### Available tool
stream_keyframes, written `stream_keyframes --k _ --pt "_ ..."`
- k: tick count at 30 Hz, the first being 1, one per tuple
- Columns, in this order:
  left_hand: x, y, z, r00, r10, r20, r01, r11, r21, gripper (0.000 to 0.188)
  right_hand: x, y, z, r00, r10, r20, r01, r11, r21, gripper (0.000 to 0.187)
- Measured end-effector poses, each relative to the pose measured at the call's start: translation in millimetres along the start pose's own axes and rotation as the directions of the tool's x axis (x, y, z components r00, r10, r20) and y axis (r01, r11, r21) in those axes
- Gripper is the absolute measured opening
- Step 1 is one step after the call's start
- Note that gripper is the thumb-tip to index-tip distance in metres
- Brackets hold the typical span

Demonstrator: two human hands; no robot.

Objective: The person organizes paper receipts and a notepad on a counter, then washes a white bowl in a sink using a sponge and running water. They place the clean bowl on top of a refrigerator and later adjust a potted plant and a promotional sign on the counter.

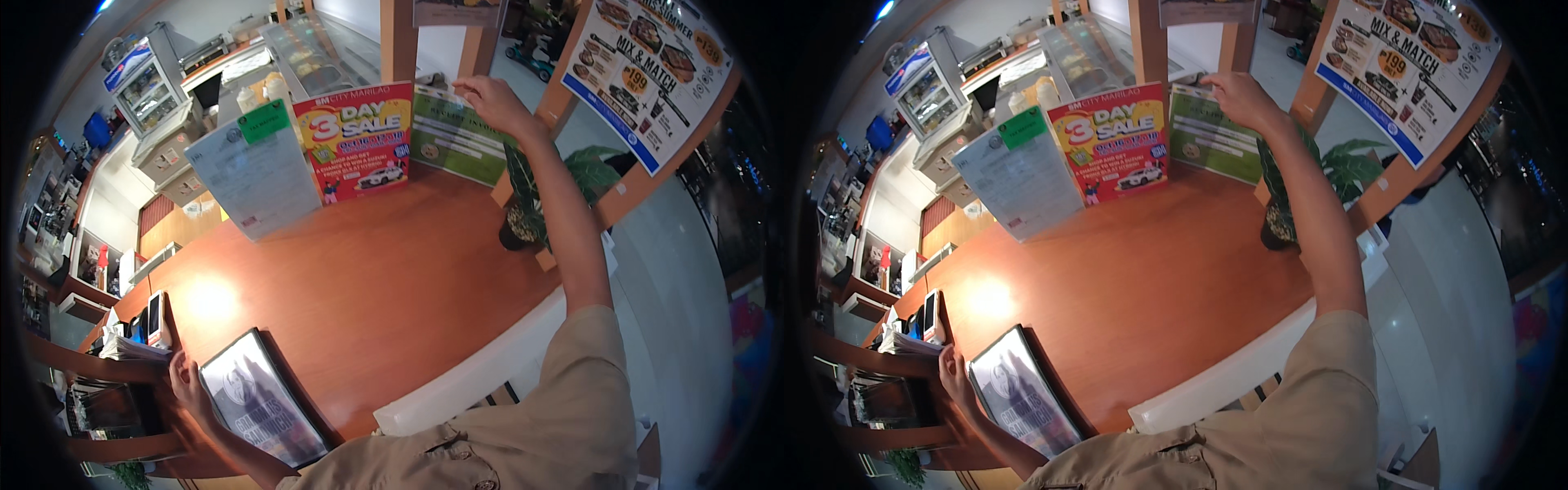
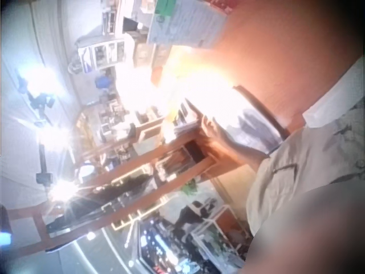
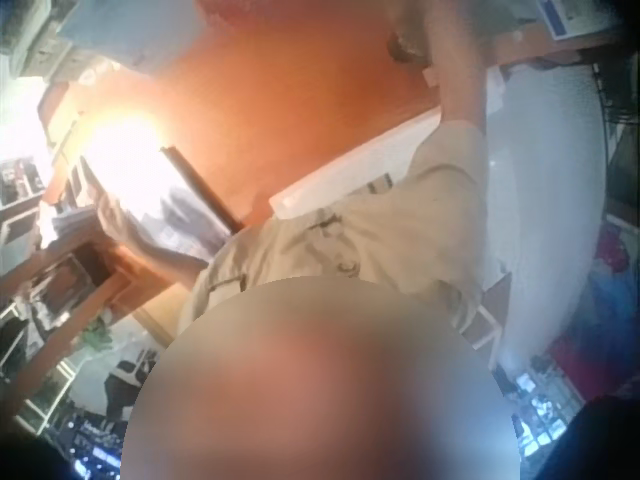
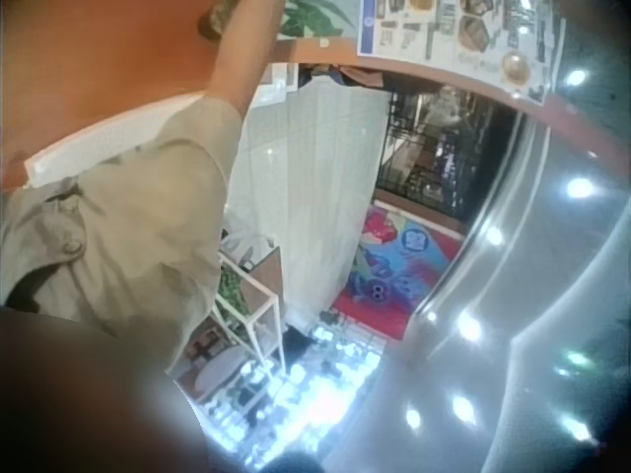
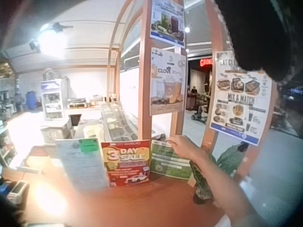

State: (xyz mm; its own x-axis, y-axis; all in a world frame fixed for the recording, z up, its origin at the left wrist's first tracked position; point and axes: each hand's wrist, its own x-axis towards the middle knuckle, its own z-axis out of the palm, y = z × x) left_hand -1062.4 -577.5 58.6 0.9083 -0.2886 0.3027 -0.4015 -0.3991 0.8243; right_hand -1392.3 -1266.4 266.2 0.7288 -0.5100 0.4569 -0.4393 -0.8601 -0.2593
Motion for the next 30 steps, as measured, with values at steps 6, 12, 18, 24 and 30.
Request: stream_keyframes --k 6,12,18,24,30 --pt "-141 -11 -11 0.958 -0.258 0.122 0.144 0.807 0.572 0.069 -138 -136 -14 0.944 -0.162 0.289 0.065 0.946 0.317 0.029" --pt "-159 15 -15 0.942 -0.319 0.101 0.165 0.705 0.69 0.084 -233 -149 37 0.743 0.02 0.668 -0.175 0.97 0.166 0.042" --pt "-154 4 -39 0.918 -0.372 0.138 0.21 0.751 0.625 0.082 -274 -70 50 0.707 0.674 0.215 -0.559 0.718 -0.414 0.047" --pt "-130 8 -9 0.94 -0.247 0.237 0.097 0.857 0.507 0.079 -282 14 73 0.856 0.511 0.075 -0.407 0.758 -0.51 0.03" --pt "-125 22 0 0.946 -0.216 0.242 0.067 0.859 0.507 0.078 -309 16 92 0.943 0.326 0.07 -0.318 0.942 -0.106 0.01"
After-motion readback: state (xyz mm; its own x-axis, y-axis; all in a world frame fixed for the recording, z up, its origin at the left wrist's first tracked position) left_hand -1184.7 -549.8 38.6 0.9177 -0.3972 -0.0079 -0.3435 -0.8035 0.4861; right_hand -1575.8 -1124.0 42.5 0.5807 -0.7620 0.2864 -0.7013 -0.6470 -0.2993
